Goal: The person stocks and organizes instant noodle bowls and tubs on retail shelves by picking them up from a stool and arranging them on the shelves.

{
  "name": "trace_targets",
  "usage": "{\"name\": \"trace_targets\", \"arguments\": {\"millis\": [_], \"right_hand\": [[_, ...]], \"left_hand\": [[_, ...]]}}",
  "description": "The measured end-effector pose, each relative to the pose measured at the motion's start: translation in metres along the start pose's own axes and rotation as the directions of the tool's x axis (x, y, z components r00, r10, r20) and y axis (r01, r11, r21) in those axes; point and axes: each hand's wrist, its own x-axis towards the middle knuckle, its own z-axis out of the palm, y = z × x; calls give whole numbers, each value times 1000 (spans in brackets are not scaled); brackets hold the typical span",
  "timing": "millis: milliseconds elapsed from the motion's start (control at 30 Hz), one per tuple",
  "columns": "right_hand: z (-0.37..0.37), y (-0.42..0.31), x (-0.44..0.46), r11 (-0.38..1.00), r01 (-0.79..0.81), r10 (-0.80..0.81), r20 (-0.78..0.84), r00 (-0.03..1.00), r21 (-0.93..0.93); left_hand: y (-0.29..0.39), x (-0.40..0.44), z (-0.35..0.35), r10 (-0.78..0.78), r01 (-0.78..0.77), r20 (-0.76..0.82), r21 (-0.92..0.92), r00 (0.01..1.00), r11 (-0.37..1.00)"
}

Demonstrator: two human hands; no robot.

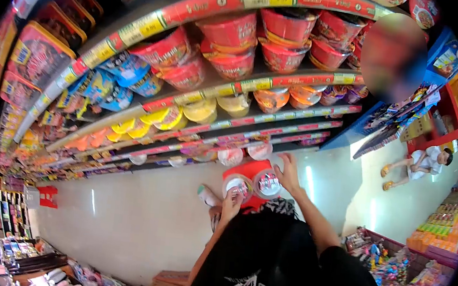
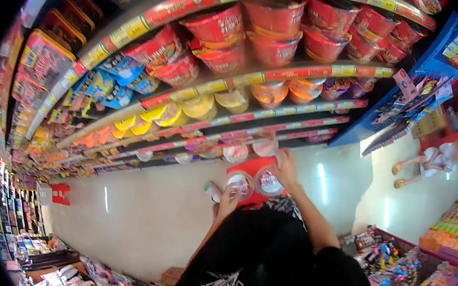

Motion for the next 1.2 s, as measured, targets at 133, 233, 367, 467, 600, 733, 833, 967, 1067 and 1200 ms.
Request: {"name": "trace_targets", "arguments": {"millis": [133, 233, 367, 467, 600, 733, 833, 967, 1067, 1200], "right_hand": [[23, 101, -118, 863, -488, 506, 219, 834, -134], [21, 117, -115, 817, -576, 553, 285, 783, -2], [40, 132, -99, 827, -561, 504, 420, 755, 16], [58, 147, -100, 823, -537, 427, 422, 800, 184], [41, 128, -88, 784, -614, 585, 431, 687, -86], [38, 138, -96, 720, -681, 645, 491, 586, -134], [51, 163, -114, 660, -721, 697, 530, 482, -212], [57, 183, -123, 634, -683, 713, 615, 335, -362], [59, 176, -127, 801, -487, 596, 541, 594, -348], [46, 146, -106, 778, -593, 578, 606, 546, -208]], "left_hand": [[-75, -5, 9, -22, -12, 199, 168, 980, 986], [-75, 15, 21, -36, -7, 312, 137, 949, 990], [-59, 31, 53, -214, 181, 337, 129, 917, 975], [-10, 29, 58, -400, 351, 403, 194, 823, 916], [-19, 22, 61, -434, 416, 351, 130, 830, 900], [-29, 16, 68, -544, 557, 309, 51, 781, 829], [-11, 11, 67, -580, 637, 379, -33, 721, 770], [-19, 10, 65, -572, 664, 413, -113, 708, 740], [-30, 12, 64, -564, 663, 430, -118, 705, 739], [-22, 6, 68, -569, 648, 371, -134, 734, 749]]}}
